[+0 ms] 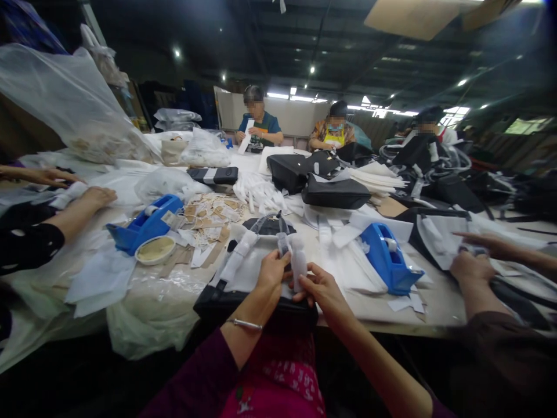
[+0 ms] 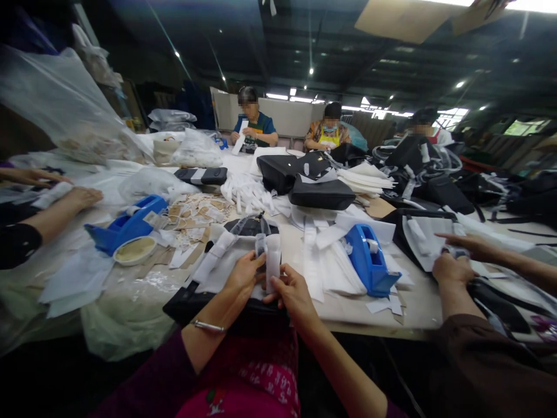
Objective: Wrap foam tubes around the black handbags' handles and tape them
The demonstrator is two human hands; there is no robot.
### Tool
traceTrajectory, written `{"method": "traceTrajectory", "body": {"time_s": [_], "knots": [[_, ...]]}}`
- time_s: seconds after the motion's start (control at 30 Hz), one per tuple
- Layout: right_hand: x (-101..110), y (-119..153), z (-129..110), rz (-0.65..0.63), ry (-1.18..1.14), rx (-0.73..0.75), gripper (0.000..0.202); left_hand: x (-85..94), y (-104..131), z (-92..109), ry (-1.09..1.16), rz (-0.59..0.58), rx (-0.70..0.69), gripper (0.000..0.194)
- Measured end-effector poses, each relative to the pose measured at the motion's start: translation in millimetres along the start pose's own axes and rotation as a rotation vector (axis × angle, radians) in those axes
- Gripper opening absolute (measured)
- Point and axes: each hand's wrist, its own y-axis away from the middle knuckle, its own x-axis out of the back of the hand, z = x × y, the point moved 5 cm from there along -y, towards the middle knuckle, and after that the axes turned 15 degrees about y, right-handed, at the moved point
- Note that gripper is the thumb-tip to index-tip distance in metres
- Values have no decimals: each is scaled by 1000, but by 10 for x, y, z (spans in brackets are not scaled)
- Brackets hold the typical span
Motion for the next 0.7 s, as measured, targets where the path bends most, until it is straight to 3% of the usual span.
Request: {"method": "traceTrajectory", "body": {"time_s": [0.27,0.43,0.7], "knots": [[-117,-36,101,14,97,-15,37,80,80,-107,-2,-122,38,28],[-159,-16,125,-6,95,8,32,183,228,-128,-27,-128,28,29],[-161,-37,229,8,92,-19,35,155,271,-95,-135,-260,-43,25]]}}
